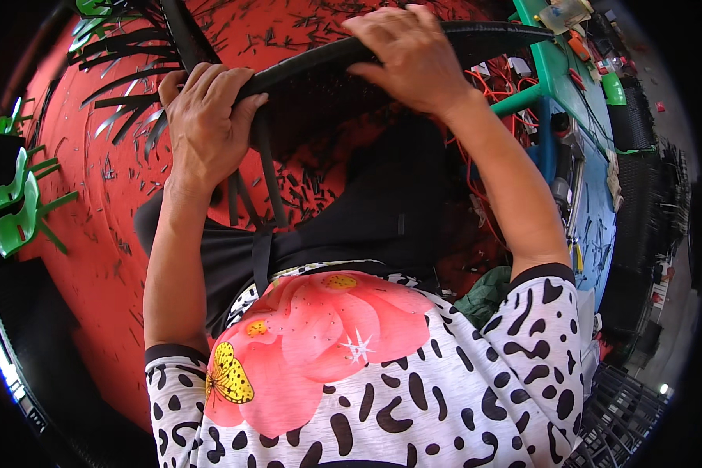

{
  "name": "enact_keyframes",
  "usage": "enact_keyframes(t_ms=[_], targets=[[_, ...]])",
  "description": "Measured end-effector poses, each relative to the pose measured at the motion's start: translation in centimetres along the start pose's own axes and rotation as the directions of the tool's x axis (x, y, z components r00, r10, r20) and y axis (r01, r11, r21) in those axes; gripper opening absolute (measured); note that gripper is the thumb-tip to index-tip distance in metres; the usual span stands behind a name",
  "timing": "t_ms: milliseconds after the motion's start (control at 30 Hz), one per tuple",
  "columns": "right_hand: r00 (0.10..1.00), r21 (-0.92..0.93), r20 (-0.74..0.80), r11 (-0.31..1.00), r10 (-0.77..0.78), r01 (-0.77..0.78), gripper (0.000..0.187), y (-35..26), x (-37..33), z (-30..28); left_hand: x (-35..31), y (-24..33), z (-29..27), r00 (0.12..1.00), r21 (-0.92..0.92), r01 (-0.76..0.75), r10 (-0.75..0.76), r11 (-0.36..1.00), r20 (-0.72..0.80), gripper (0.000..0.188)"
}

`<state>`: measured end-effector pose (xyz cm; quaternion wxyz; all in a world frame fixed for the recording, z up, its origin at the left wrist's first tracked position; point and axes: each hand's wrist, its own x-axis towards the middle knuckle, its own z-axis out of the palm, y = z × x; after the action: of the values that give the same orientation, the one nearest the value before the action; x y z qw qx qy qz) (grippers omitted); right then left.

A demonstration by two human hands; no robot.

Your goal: The person assembles a black plastic chair by attaching a black plastic strip to the seat using a pneumatic staple gun and pliers. They repeatedly position the strip, staple it, and trim excess material while sitting on the floor.

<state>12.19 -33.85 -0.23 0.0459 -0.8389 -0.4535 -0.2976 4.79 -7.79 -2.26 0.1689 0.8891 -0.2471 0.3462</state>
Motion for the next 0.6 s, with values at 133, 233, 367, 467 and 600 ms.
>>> enact_keyframes(t_ms=[133,233,367,467,600], targets=[[0.951,-0.156,-0.261,0.965,0.167,-0.212,0.028,4.8,-4.3,-0.7,0.6,-0.4,0.0,0.999,0.000,0.028,-0.028,1.000,0.028,0.022],[0.841,0.051,-0.361,0.909,0.403,-0.414,0.040,6.4,-8.4,0.3,1.1,-1.8,0.3,0.999,-0.004,0.036,-0.036,0.999,0.020,0.020],[0.802,0.242,-0.113,0.800,0.586,-0.550,0.039,3.1,-12.3,1.9,1.5,-4.0,0.8,0.998,0.006,0.055,-0.055,0.998,0.021,0.020],[0.712,0.359,0.019,0.660,0.702,-0.660,0.038,1.3,-15.4,3.6,1.7,-4.2,1.0,0.999,0.000,0.049,-0.049,0.999,0.014,0.020],[0.634,0.421,0.064,0.555,0.771,-0.717,0.037,-0.1,-17.6,4.2,2.1,-4.6,1.6,0.994,-0.017,0.092,-0.090,0.996,0.065,0.022]])
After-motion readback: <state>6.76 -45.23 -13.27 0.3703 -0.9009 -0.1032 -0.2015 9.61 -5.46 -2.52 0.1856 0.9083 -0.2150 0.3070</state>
